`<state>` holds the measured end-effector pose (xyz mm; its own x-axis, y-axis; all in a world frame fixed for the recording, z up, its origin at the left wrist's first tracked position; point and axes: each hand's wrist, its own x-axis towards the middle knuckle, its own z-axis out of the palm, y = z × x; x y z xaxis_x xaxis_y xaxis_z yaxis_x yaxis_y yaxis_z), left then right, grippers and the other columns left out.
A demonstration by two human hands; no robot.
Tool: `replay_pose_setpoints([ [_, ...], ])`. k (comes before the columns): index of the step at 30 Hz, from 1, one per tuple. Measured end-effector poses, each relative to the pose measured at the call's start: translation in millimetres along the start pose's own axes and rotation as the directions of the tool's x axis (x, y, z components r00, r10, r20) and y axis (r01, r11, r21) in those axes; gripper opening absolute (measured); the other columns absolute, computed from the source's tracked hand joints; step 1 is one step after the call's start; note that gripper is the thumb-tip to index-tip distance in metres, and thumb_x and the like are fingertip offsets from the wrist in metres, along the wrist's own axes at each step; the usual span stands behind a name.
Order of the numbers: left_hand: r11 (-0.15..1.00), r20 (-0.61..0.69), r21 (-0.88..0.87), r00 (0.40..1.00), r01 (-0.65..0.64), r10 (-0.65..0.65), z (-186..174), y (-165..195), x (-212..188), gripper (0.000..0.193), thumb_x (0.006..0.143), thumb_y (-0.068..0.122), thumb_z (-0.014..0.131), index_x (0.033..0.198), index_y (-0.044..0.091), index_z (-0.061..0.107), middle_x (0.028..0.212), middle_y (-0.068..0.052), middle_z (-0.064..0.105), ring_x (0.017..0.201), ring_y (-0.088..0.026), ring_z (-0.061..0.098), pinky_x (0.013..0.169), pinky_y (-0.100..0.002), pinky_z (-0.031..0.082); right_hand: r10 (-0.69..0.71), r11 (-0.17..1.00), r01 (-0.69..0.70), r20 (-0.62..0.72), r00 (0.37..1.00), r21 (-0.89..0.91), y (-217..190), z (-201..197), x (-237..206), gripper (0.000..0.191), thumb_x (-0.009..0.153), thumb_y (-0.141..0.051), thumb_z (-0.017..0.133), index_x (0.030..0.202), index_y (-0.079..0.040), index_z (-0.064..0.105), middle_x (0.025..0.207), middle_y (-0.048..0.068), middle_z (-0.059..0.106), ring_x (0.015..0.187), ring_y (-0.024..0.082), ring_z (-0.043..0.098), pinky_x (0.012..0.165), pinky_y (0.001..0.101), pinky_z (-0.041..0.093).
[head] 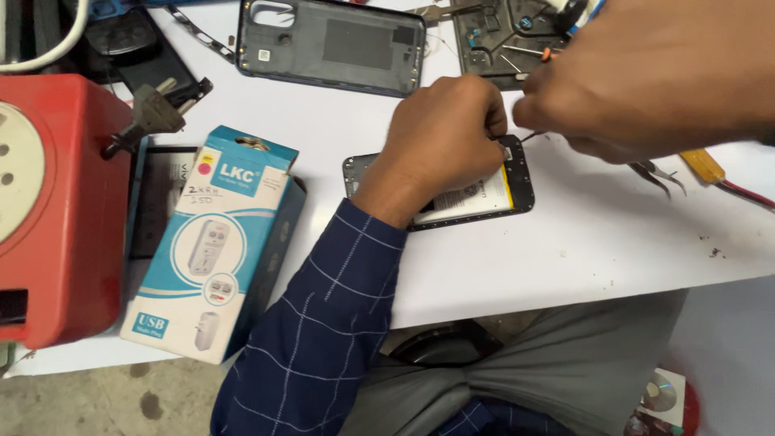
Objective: The person works on a disassembled smartphone lying on a white workbench, using a purple pry tool to lever around the edges of the swollen battery inside the phone body. They repeatedly pry at different sides, press the battery area with their fingers, and at the end place the back cover onto the phone and press it down with both hands.
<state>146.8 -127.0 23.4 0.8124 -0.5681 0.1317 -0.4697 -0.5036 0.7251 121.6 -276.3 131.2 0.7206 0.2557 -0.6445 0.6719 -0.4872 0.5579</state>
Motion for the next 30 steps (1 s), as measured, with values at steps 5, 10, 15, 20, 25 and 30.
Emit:
replay_pose_setpoints([
  [5, 0.999, -0.054, -0.024, 0.998, -0.027, 0.025, 7.1, 3.5, -1.5, 0.012, 0.062, 0.009, 0.074, 0.075, 0.01, 0.074, 0.08, -0.012, 0.075, 0.077, -0.032, 0.073, 0.067, -0.042, 0.056, -0.401, 0.909, 0.379, -0.121, 0.908, -0.173, 17.2, 27.0, -0.7, 0.029, 0.084, -0.024, 0.062, 0.111, -0.016, 0.061, 0.095, -0.004, 0.062, 0.084, 0.016, 0.072, 0.06, 0.0344, 0.061],
  [10, 0.999, -0.047, -0.036, 0.999, 0.001, -0.003, 11.1, 9.8, -5.8, 0.014, 0.06, 0.007, 0.073, 0.074, 0.008, 0.073, 0.08, -0.013, 0.074, 0.078, -0.033, 0.073, 0.066, -0.045, 0.055, -0.436, 0.863, 0.454, 0.126, 0.891, -0.222, 19.5, 30.0, 1.2, 0.035, 0.088, -0.021, 0.059, 0.121, -0.01, 0.058, 0.098, -0.001, 0.059, 0.08, 0.017, 0.072, 0.063, 0.0347, 0.061],
  [15, 0.999, -0.084, -0.031, 0.996, -0.016, 0.013, 13.8, 14.1, -8.3, 0.012, 0.058, 0.007, 0.075, 0.069, 0.006, 0.07, 0.076, -0.015, 0.072, 0.077, -0.036, 0.071, 0.066, -0.048, 0.055, -0.141, 0.987, 0.154, 0.215, 0.967, -0.045, 5.6, 27.4, -1.8, 0.045, 0.087, -0.025, 0.064, 0.131, -0.033, 0.06, 0.113, -0.013, 0.062, 0.086, 0.013, 0.073, 0.067, 0.0321, 0.063],
  [20, 0.998, -0.139, -0.01, 0.989, -0.06, 0.058, 17.0, 16.3, -9.6, 0.014, 0.058, 0.007, 0.076, 0.069, 0.003, 0.069, 0.078, -0.018, 0.071, 0.076, -0.039, 0.071, 0.065, -0.049, 0.056, 0.116, 0.904, -0.129, 0.055, 0.992, 0.408, 8.2, 54.9, 6.6, 0.023, 0.085, -0.032, 0.072, 0.106, -0.037, 0.081, 0.078, -0.011, 0.076, 0.069, 0.011, 0.076, 0.064, 0.0322, 0.059],
  [25, 0.998, -0.128, 0.02, 0.99, -0.059, 0.061, 19.9, 17.3, -8.0, 0.013, 0.058, 0.005, 0.074, 0.07, 0.002, 0.068, 0.08, -0.019, 0.07, 0.076, -0.039, 0.071, 0.063, -0.05, 0.056, 0.203, 0.482, -0.499, 0.462, 0.863, 0.72, 24.2, 77.0, 25.0, 0.018, 0.09, -0.024, 0.079, 0.101, -0.009, 0.077, 0.078, 0.012, 0.072, 0.06, 0.03, 0.073, 0.056, 0.0483, 0.058],
  [30, 0.998, -0.115, 0.027, 0.992, -0.05, 0.053, 21.4, 17.5, -6.7, 0.011, 0.06, 0.004, 0.074, 0.07, 0.002, 0.068, 0.081, -0.019, 0.071, 0.077, -0.039, 0.071, 0.064, -0.049, 0.057, 0.228, 0.383, -0.578, 0.532, 0.815, 0.721, 22.9, 62.8, 16.6, 0.021, 0.09, -0.017, 0.076, 0.106, -0.006, 0.07, 0.084, 0.017, 0.075, 0.071, 0.044, 0.069, 0.054, 0.0507, 0.051],
])
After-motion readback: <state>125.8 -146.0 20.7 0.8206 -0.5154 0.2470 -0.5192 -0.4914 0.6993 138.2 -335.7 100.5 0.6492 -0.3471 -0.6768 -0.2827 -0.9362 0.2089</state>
